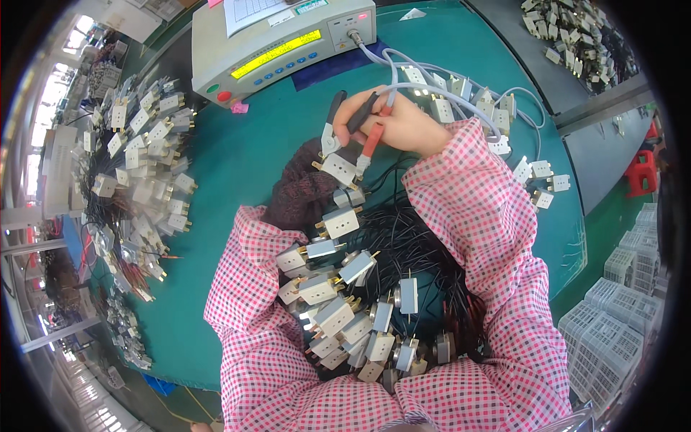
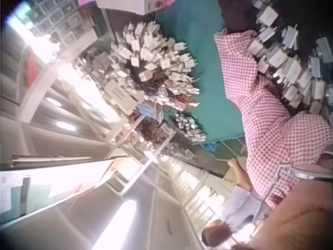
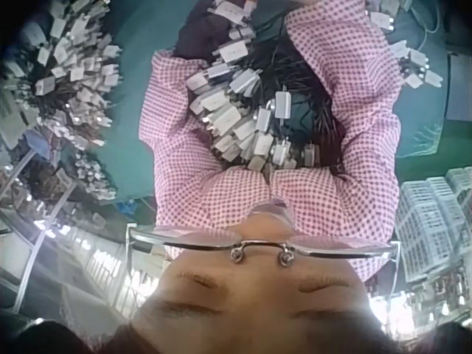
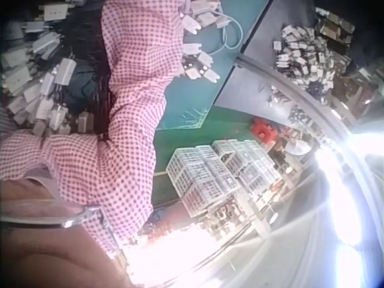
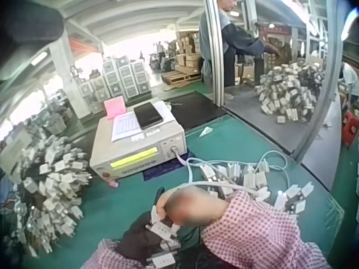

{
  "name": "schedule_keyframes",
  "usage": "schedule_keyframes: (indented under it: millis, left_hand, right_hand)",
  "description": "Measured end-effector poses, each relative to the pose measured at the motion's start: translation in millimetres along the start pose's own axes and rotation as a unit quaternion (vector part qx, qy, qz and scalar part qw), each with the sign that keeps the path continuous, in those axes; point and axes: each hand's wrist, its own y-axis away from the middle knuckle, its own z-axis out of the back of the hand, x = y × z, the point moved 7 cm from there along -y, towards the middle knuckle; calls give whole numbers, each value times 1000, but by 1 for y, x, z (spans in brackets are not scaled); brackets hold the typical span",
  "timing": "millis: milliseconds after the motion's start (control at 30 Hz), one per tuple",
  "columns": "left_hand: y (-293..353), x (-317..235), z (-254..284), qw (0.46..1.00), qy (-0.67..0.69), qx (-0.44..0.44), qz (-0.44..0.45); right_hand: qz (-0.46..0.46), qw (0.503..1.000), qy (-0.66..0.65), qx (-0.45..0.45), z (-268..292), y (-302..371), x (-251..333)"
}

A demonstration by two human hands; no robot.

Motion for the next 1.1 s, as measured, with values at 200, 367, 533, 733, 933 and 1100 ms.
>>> schedule_keyframes:
  millis: [200,367,533,733,933,1100]
  left_hand:
    - [10,15,16,997,24,-75,22]
    - [-4,28,32,987,49,-145,40]
    - [-17,33,50,972,69,-216,54]
    - [43,-39,-79,978,91,187,-4]
    - [-16,-48,-54,927,-340,48,149]
    - [-58,-38,-109,666,-739,91,45]
  right_hand:
    - [-16,999,-35,-25,-2,0,-5]
    - [-71,995,-50,-46,-18,-1,-3]
    - [-29,990,-119,-68,-22,-3,4]
    - [48,953,-285,-94,33,12,2]
    - [176,864,-430,-196,95,16,-3]
    - [163,862,-419,-233,97,17,-9]
